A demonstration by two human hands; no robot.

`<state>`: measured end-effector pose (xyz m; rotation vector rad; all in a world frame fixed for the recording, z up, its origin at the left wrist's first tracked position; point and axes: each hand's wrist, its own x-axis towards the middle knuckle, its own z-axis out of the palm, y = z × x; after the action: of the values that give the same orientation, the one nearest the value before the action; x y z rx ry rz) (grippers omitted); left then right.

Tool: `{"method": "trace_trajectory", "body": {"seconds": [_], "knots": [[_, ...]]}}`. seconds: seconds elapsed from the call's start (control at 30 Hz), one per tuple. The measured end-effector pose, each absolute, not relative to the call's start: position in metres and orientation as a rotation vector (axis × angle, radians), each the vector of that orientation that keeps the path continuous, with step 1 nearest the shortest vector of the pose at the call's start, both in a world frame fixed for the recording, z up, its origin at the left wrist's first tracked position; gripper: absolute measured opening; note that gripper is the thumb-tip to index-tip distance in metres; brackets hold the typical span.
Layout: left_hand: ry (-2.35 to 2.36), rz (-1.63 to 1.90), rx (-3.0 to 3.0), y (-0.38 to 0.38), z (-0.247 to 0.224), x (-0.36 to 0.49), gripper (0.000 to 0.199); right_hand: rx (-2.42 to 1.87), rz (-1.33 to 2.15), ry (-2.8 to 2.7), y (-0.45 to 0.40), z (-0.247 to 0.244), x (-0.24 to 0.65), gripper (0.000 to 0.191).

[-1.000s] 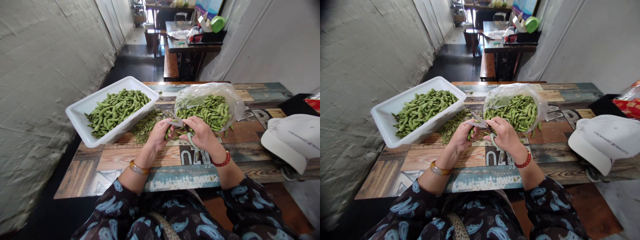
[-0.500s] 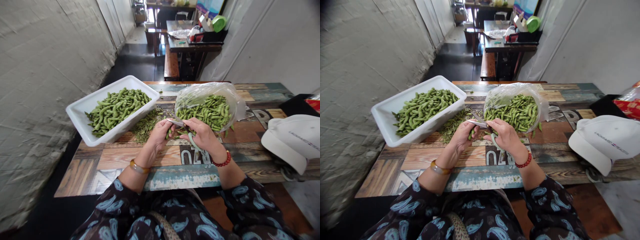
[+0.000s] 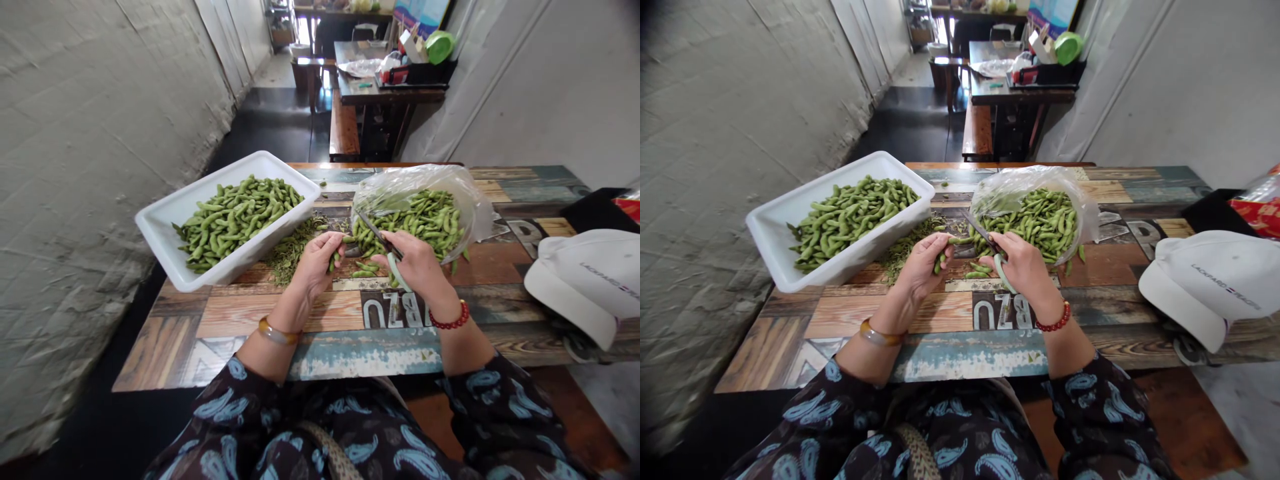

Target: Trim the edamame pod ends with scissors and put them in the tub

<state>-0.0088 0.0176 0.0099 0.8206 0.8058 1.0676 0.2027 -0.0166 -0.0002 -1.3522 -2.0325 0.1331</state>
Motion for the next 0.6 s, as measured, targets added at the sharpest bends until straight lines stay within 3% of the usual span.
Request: {"method": "trace_trajectory", "body": {"seconds": [0.33, 0.6], "knots": [[0.770, 0.965, 0.732, 0.020, 0.011, -0.011, 0.034, -1.389, 0.145, -1.919, -0.014, 0.002, 0.205, 0.049], [0.950, 0.819, 1.720, 0.016, -0.011, 0.000, 0.009, -1.380, 0.141, -1.923, -0.013, 0.003, 0.202, 0.043]]}}
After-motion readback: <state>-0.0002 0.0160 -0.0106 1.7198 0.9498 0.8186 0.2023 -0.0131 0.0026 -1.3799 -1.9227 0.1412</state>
